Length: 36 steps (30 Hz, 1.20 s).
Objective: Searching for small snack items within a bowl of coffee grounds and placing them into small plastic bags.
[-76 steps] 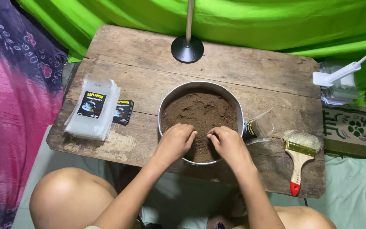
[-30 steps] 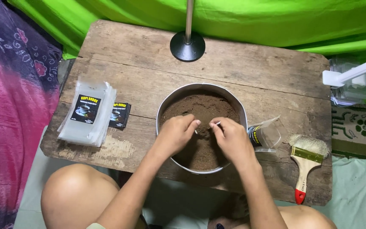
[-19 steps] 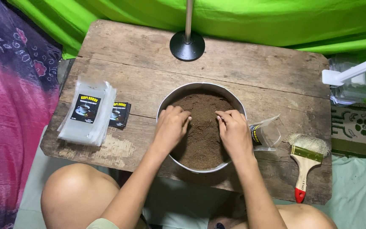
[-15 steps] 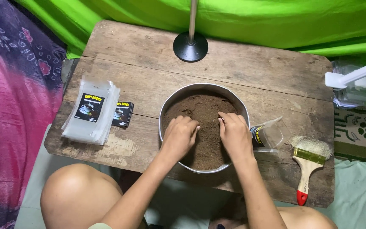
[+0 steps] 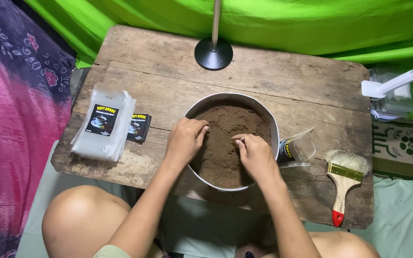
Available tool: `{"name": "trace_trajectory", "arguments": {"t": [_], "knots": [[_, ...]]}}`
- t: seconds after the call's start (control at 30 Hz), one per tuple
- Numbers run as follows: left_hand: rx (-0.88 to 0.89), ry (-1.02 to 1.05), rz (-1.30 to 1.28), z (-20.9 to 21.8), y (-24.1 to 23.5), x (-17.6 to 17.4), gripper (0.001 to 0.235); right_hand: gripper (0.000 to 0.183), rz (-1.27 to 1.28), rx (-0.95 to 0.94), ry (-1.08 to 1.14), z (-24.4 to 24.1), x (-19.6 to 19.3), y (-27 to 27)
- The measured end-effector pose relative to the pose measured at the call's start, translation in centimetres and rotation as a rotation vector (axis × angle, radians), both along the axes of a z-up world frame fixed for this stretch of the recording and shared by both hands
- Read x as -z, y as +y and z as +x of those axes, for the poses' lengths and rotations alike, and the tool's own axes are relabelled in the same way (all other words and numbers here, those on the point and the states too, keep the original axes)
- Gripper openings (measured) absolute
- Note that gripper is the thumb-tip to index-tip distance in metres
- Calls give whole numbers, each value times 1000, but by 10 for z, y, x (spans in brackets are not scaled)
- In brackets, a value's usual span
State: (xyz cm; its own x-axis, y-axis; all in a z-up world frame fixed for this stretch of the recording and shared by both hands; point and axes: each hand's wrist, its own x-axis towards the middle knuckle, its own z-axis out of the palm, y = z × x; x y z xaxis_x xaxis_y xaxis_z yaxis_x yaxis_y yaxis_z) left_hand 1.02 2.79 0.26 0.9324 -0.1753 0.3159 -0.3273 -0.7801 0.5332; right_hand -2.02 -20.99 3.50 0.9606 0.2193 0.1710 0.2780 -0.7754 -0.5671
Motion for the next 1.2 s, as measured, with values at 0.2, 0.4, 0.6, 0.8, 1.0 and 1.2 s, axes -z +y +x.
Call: {"name": "trace_trajectory", "arguments": {"t": [0.2, 0.4, 0.6, 0.8, 1.0, 1.2], "knots": [[73, 144, 20, -13, -34, 8, 18, 18, -114, 96, -200, 15, 9, -17], [72, 245, -100, -19, -25, -13, 19, 17, -195, 161, -219, 37, 58, -13], [21, 94, -104, 17, -14, -25, 15, 13, -115, 120, -22, 33, 54, -8], [111, 47, -31, 37, -48, -3, 13, 13, -37, 132, 52, 17, 1, -11], [224, 207, -7, 16, -55, -31, 21, 17, -121, 143, -163, 39, 21, -13], [249, 203, 45, -4, -26, -69, 16, 13, -147, 75, -132, 39, 56, -8]]}}
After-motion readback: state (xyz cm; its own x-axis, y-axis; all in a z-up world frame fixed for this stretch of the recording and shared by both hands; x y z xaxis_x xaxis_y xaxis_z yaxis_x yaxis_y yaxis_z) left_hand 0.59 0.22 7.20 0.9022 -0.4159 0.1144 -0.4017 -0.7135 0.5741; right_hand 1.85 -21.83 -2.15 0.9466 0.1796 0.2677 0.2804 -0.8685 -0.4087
